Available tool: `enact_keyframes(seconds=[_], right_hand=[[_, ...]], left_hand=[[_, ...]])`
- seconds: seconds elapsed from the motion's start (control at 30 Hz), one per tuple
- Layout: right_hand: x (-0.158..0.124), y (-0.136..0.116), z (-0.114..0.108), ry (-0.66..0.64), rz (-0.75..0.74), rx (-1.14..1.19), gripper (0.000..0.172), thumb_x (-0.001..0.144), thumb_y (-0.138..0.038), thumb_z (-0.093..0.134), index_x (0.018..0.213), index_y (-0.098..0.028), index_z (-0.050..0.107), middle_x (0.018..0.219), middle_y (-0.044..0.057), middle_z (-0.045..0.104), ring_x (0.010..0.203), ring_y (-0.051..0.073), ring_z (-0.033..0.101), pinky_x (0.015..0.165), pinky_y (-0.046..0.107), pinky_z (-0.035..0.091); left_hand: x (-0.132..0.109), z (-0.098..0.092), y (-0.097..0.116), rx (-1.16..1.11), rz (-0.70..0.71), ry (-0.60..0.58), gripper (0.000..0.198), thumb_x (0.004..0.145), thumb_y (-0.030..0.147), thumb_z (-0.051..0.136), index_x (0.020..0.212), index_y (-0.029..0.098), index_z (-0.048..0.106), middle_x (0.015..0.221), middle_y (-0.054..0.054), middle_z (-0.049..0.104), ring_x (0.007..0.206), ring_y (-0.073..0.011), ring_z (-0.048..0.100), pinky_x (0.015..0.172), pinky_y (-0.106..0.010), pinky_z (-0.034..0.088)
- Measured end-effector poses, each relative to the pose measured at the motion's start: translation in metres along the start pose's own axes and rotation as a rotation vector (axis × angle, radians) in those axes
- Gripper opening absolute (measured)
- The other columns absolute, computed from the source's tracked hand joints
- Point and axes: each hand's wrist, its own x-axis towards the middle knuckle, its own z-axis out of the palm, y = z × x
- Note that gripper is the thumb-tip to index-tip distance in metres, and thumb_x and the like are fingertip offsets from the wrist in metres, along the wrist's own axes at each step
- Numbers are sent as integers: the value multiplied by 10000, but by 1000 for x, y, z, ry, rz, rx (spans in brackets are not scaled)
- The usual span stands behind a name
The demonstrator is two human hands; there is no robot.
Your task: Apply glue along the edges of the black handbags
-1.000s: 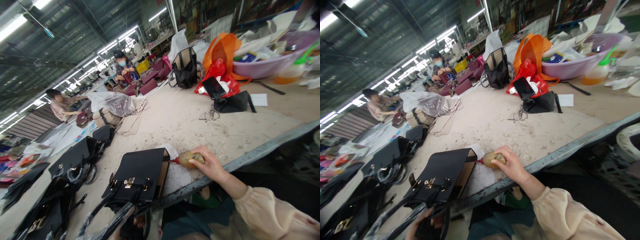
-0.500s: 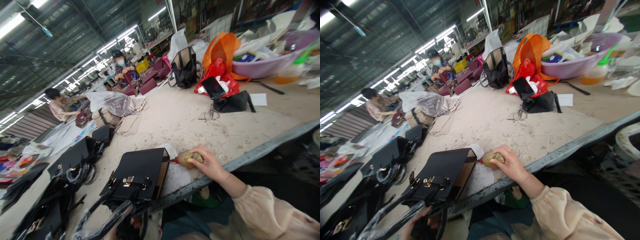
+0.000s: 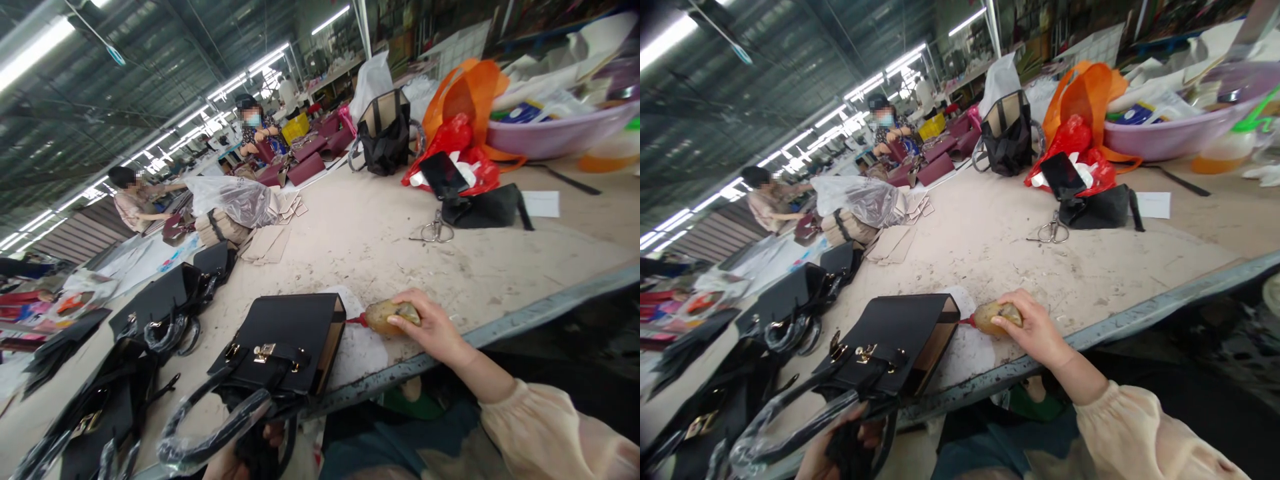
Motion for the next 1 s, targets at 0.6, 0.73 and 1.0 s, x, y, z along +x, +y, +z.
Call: enact_keyframes(seconds=[0.6,0.73,1.0], right_hand=[[-1,6,13,47,207,36,261,831,-434,605,987,-234,545,949,39,589,882,200,574,811,348,484],[-1,5,11,14,243,55,264,818,-443,602,967,-232,548,932,32,589,872,203,576,815,347,479],[-4,-14,6,-77,344,167,274,815,-453,579,958,-224,536,861,1,578,783,167,565,730,285,471]], left_hand=[[2,-6,11,-36,18,-33,249,569,94,800,622,123,558,524,10,472,484,-100,453,477,-225,364],[-2,4,18,-42,-10,-55,164,642,76,730,602,107,574,511,-13,469,484,-106,442,477,-228,359],[-10,21,23,-46,-68,-30,205,568,109,779,545,93,575,473,-31,460,462,-104,415,460,-217,358]])
